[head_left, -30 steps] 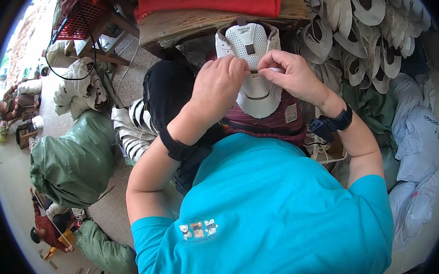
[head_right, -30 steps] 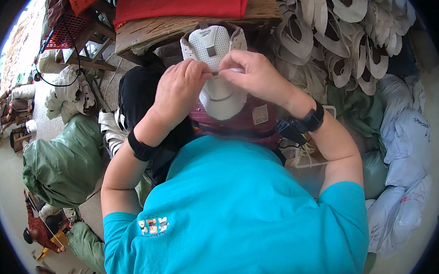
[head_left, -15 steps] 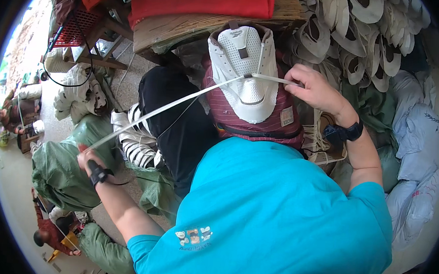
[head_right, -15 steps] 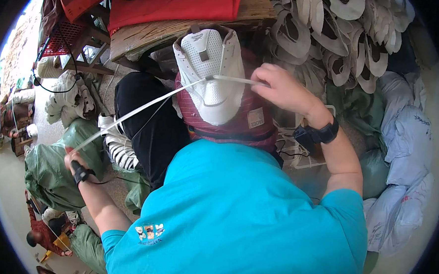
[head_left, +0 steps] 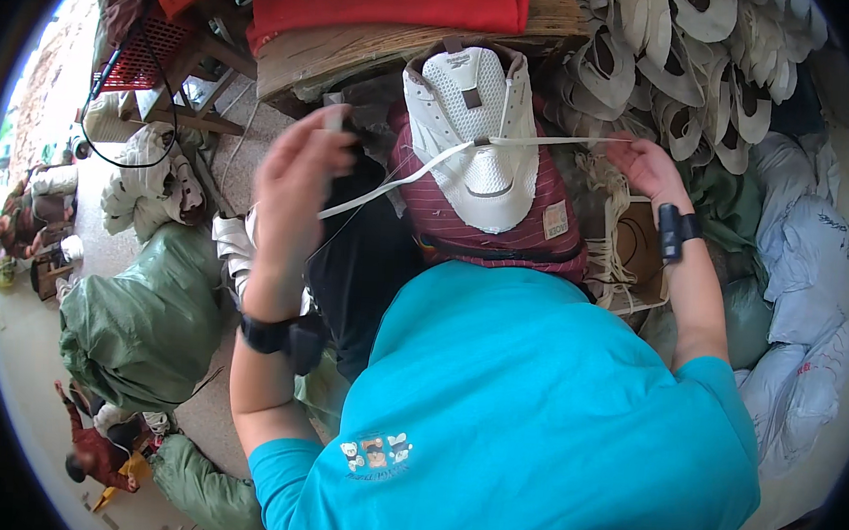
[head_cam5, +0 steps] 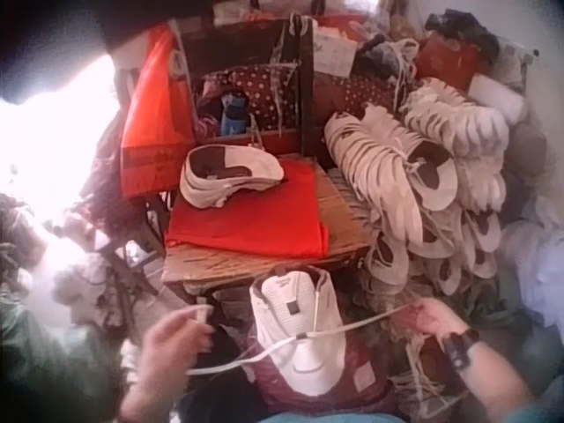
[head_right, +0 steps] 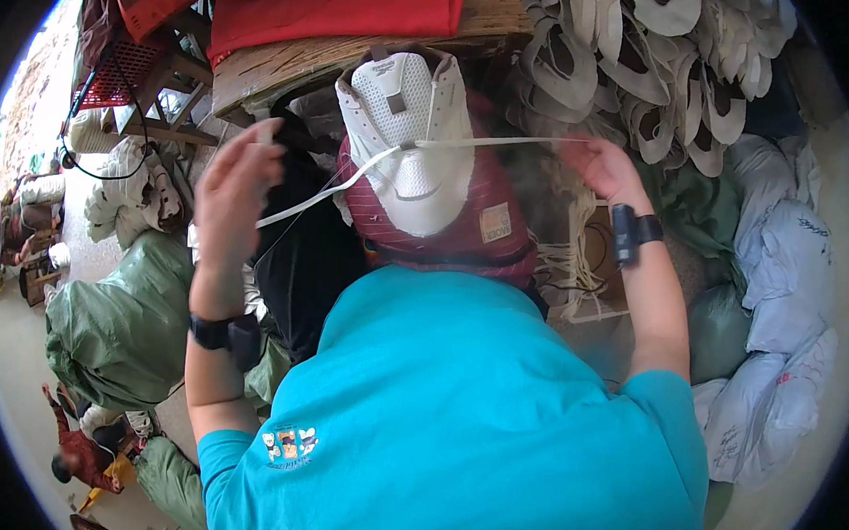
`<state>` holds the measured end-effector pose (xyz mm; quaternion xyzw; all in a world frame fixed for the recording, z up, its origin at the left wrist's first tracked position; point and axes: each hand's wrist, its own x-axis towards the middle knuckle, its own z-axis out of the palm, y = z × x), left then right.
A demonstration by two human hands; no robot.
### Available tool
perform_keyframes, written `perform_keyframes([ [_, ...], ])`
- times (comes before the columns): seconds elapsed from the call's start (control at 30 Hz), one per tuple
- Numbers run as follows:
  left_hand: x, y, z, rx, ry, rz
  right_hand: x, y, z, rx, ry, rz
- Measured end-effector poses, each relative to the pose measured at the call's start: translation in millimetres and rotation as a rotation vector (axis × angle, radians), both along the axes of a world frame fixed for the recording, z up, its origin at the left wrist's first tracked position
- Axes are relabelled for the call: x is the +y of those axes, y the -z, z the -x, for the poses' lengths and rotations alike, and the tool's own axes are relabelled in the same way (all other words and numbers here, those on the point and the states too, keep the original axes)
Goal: The person sits on the floor and threads white shoelaces through the eyelets of a white sneaker resting on their lap. They pull the laces tight and adjust the fit repeatedly, then switch to a second white sneaker and continue the lacing process.
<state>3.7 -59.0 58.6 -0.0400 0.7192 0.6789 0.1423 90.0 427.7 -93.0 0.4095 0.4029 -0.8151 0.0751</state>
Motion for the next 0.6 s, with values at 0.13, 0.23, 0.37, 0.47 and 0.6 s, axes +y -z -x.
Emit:
perform_keyframes([
  [0.13, 46.6, 37.5, -6.4, 0.024, 0.267, -0.012, 92.5, 55.0, -33.0, 0.015, 0.416, 0.076],
  [0.23, 56.5, 48.7, -15.5, 0.052, 0.315, 0.142, 133.5, 62.5, -59.5, -0.044, 0.505, -0.055],
  [0.37, 64.8, 44.5, -20.5, 0.053, 0.374, 0.246, 187.3, 96.2, -113.8, -0.239, 0.624, -0.162],
  [0.47, 65.3, 44.4, -6.9, -0.014, 0.442, 0.179, 244.1, 107.5, -181.2, -0.198, 0.189, -0.378],
  [0.6, 68.6, 50.6, -26.0, 0.074, 0.284, 0.256, 79.4, 57.1, -58.4, -0.16, 0.023, -0.537],
])
